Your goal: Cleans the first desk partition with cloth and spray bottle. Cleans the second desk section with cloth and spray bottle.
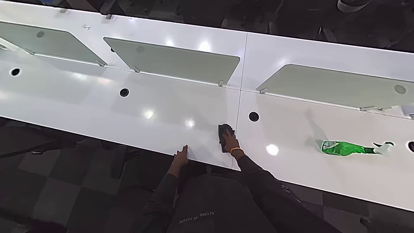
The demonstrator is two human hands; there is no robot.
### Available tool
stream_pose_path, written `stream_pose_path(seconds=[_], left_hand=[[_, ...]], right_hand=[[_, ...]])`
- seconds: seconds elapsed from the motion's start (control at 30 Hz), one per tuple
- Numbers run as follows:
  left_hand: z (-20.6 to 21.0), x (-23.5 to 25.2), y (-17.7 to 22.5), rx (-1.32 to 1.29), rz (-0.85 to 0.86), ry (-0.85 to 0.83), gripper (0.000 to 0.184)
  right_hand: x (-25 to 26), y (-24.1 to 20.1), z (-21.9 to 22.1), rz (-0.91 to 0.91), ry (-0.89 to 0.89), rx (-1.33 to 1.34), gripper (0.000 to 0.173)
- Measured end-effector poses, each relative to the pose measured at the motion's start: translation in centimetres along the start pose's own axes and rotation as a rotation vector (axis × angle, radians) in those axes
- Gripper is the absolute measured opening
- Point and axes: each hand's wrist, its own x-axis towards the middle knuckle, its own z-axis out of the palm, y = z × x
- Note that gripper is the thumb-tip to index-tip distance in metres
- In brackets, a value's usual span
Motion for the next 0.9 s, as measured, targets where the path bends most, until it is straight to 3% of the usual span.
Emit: stream_pose_path(seconds=[0.2,0.33,0.43,0.63,0.77,0.9], left_hand=[[1.0,-0.2,1.0,0.023,-0.037,0.048,0.110],[2.7,-0.7,2.6,-0.019,-0.065,0.062,0.110],[4.6,-0.9,3.9,-0.008,-0.078,0.064,0.112],[6.3,-0.6,4.8,0.019,-0.126,0.114,0.118],[6.9,-0.1,4.7,0.019,-0.125,0.123,0.118],[7.0,0.2,4.3,0.020,-0.125,0.126,0.117]], right_hand=[[-6.5,-2.0,4.3,-0.334,-0.169,-0.091,0.086],[-9.0,1.3,6.2,-0.463,-0.208,-0.154,0.076],[-10.0,5.8,6.7,-0.398,-0.140,-0.095,0.072],[-10.3,13.1,5.8,-0.186,-0.095,-0.106,0.089],[-10.6,13.5,5.8,-0.139,-0.126,-0.115,0.101],[-10.2,11.7,6.7,-0.142,-0.118,-0.085,0.094]])
